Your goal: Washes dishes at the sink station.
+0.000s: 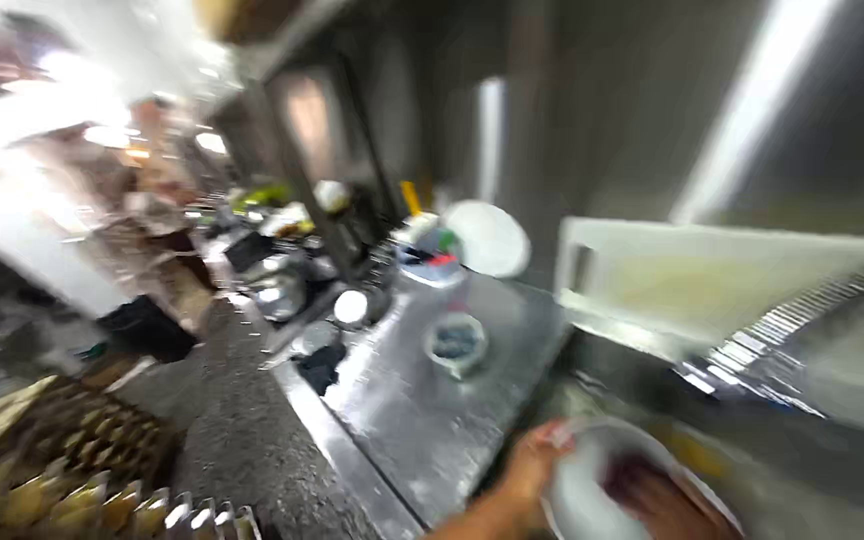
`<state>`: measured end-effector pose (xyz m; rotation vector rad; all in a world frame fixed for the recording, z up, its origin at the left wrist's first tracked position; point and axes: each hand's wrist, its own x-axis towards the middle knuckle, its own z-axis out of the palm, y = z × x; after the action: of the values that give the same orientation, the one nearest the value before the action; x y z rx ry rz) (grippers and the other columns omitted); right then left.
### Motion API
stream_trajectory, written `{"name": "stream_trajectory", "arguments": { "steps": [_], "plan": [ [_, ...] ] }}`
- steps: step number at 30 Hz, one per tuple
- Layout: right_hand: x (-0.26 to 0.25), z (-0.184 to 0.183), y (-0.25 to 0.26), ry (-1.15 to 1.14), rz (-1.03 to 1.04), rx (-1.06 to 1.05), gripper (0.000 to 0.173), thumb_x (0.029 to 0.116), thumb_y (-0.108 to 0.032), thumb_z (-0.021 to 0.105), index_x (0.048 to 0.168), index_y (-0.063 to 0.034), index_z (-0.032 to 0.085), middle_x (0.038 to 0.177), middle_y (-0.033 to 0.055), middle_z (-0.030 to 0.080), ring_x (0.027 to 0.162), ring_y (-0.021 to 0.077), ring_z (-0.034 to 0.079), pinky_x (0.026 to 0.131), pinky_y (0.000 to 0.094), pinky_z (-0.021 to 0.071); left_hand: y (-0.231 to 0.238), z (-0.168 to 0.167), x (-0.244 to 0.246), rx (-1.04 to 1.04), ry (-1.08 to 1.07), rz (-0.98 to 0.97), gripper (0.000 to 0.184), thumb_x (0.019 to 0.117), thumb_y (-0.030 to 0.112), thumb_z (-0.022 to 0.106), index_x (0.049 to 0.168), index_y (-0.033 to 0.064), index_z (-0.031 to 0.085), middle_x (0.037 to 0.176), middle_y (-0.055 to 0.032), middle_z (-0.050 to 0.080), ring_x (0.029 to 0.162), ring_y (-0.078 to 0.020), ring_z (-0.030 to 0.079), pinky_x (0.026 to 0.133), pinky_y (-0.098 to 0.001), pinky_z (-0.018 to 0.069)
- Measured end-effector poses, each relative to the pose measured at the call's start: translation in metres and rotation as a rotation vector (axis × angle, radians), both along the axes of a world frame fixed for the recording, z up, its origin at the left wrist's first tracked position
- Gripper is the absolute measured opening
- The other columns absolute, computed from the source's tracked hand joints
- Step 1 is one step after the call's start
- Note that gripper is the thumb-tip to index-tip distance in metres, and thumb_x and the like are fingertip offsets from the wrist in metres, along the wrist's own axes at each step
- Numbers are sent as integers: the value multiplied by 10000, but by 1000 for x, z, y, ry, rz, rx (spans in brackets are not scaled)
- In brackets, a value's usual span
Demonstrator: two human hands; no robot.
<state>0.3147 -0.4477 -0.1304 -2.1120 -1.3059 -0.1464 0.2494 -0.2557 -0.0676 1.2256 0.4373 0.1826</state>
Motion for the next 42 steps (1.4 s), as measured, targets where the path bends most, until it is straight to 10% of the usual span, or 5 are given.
{"name": "stream_trajectory", "arguments": {
  "steps": [10,15,22,27,42],
  "plan": [
    [-24,-6,-39,213,-207,34,254,879,9,606,1069,-23,771,1230,154,718,1229,344,646,1086,554,476,-47,-11,30,-128,153,56,382,1100,135,390,1426,-35,491,1182,-184,687,1009,-211,703,897,-397,592],
    [-46,25,23,586,-281,280,426,999,-18,514,1420,32,554,1556,259,429,1403,342,500,1135,422,458,-65,-10,27,-154,152,-39,393,1127,251,305,1381,17,492,1018,-86,695,872,-119,690,777,-292,588],
    [2,22,-6,400,-982,140,459,874,-125,758,1277,64,643,1312,367,572,1218,567,547,1003,690,440,-70,3,29,-143,29,115,387,1052,-4,428,1433,-39,488,1260,-166,650,1001,-172,691,864,-339,589],
    [-42,26,5,1140,-1029,606,753,873,-27,722,1501,22,309,1281,310,569,962,365,680,787,512,578,-65,-5,39,-221,-23,232,423,1075,56,374,1493,11,423,1272,-163,637,1011,-185,690,854,-359,593],
    [-5,131,-27,1623,-411,708,453,1132,-292,167,1214,-96,566,930,-14,650,826,8,630,734,198,542,-76,11,17,-197,361,-132,420,1039,103,564,1428,-3,445,1099,-177,702,943,-229,719,856,-411,606]
  ]
}}
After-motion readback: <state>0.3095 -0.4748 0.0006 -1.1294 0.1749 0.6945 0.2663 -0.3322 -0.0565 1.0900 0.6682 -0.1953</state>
